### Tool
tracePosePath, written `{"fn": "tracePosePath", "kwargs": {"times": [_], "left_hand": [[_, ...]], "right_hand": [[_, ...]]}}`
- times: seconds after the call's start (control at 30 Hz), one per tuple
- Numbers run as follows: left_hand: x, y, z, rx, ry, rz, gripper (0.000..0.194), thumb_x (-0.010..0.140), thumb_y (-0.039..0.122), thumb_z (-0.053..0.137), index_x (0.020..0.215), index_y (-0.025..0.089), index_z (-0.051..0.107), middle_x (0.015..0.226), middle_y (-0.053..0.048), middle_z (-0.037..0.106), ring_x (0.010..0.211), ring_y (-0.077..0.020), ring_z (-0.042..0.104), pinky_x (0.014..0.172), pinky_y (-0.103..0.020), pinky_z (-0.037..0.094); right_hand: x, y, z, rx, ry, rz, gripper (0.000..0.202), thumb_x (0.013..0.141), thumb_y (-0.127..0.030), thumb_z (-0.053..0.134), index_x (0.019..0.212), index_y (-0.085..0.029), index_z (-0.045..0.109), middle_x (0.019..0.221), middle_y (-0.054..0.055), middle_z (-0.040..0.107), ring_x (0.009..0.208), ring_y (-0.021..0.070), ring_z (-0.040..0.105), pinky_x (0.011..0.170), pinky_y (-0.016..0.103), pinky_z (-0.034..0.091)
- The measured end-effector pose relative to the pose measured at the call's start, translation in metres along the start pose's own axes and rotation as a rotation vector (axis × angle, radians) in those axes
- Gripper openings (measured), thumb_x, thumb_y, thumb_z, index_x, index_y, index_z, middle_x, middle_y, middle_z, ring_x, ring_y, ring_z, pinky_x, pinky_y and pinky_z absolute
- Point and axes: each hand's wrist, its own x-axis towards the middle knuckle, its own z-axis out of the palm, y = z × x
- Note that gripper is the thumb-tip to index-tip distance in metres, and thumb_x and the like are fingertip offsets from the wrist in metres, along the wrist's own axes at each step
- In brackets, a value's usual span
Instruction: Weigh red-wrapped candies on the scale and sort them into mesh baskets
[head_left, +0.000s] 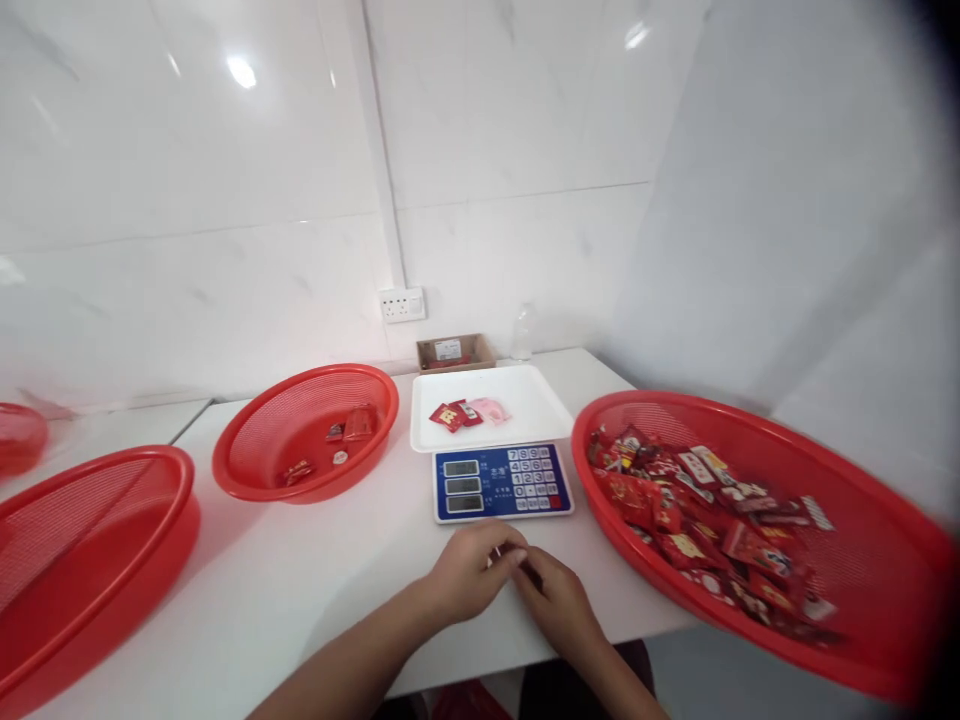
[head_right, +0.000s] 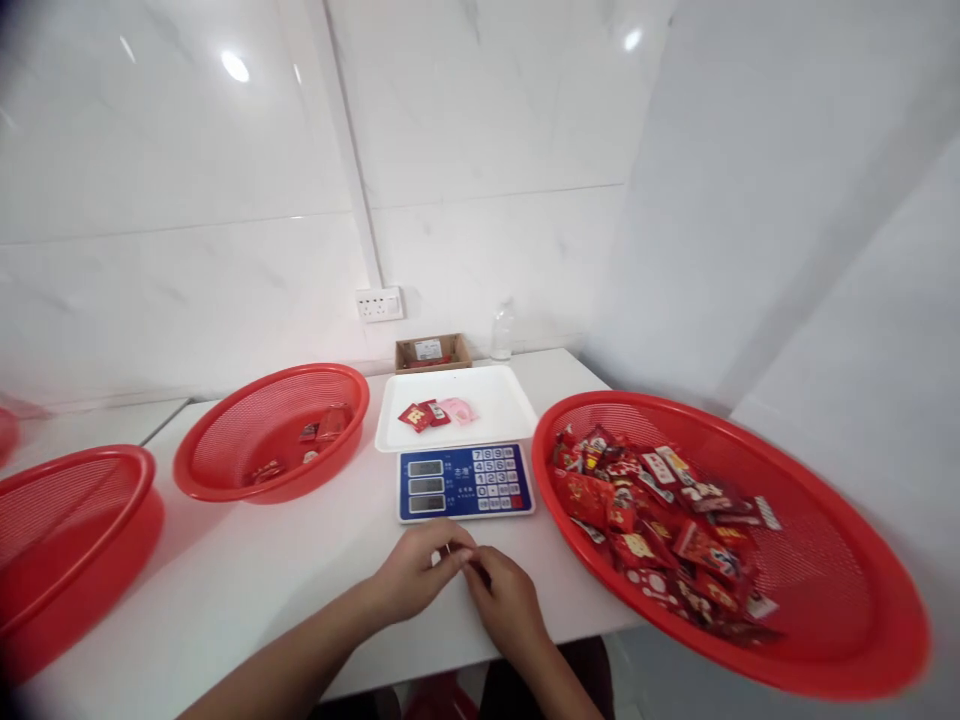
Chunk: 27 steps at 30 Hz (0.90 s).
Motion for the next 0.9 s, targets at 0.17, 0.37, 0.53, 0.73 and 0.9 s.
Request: {"fn": "tracePosePath", "kwargs": {"times": [0.17, 0.37, 0.53, 0.73, 0.9], "left_hand": [[0.051, 0.061, 0.009, 0.041, -0.136, 0.256, 0.018, 0.084, 0.020, 0.045, 0.091, 0.018, 0.061, 0.086, -0.003, 0.062, 0.081, -0.0123, 0.056, 0.073, -0.021, 0.044], [0.122, 0.110, 0.063, 0.298, -0.633, 0.404, 0.025, 0.083, 0.023, 0.048, 0.104, 0.016, 0.058, 0.103, -0.005, 0.061, 0.091, -0.0156, 0.057, 0.078, -0.023, 0.043], [0.167, 0.117, 0.118, 0.596, -1.119, 0.386, 0.039, 0.080, 0.030, 0.052, 0.117, 0.017, 0.053, 0.113, -0.004, 0.059, 0.100, -0.0177, 0.055, 0.081, -0.023, 0.041], [0.170, 0.117, 0.150, 0.781, -1.034, 0.302, 0.066, 0.067, 0.025, 0.063, 0.129, 0.023, 0.041, 0.132, -0.014, 0.042, 0.119, -0.0339, 0.038, 0.092, -0.044, 0.033], [0.170, 0.106, 0.167, 0.788, -0.930, 0.343, 0.061, 0.072, 0.032, 0.056, 0.130, 0.032, 0.038, 0.125, -0.009, 0.048, 0.108, -0.0320, 0.049, 0.075, -0.043, 0.044]], "right_hand": [[-0.002, 0.007, 0.003, -0.097, 0.108, -0.047, 0.032, 0.076, -0.019, 0.041, 0.102, -0.016, 0.060, 0.102, 0.010, 0.064, 0.095, 0.0261, 0.057, 0.074, 0.033, 0.045], [-0.008, -0.002, -0.009, -0.002, 0.083, -0.009, 0.019, 0.076, -0.019, 0.043, 0.079, -0.018, 0.062, 0.077, 0.004, 0.065, 0.071, 0.0185, 0.059, 0.064, 0.026, 0.043], [-0.011, -0.005, -0.014, 0.158, 0.048, 0.005, 0.017, 0.075, -0.016, 0.045, 0.078, -0.019, 0.062, 0.071, 0.001, 0.064, 0.067, 0.0158, 0.058, 0.059, 0.022, 0.041], [-0.011, -0.005, -0.009, 0.551, 0.083, -0.020, 0.027, 0.080, -0.038, 0.048, 0.099, -0.024, 0.061, 0.093, 0.005, 0.066, 0.099, 0.0217, 0.055, 0.083, 0.034, 0.043], [-0.010, -0.002, 0.003, 1.003, 0.010, 0.050, 0.050, 0.078, -0.059, 0.044, 0.116, -0.027, 0.052, 0.109, 0.008, 0.061, 0.104, 0.0233, 0.053, 0.086, 0.041, 0.043]]}}
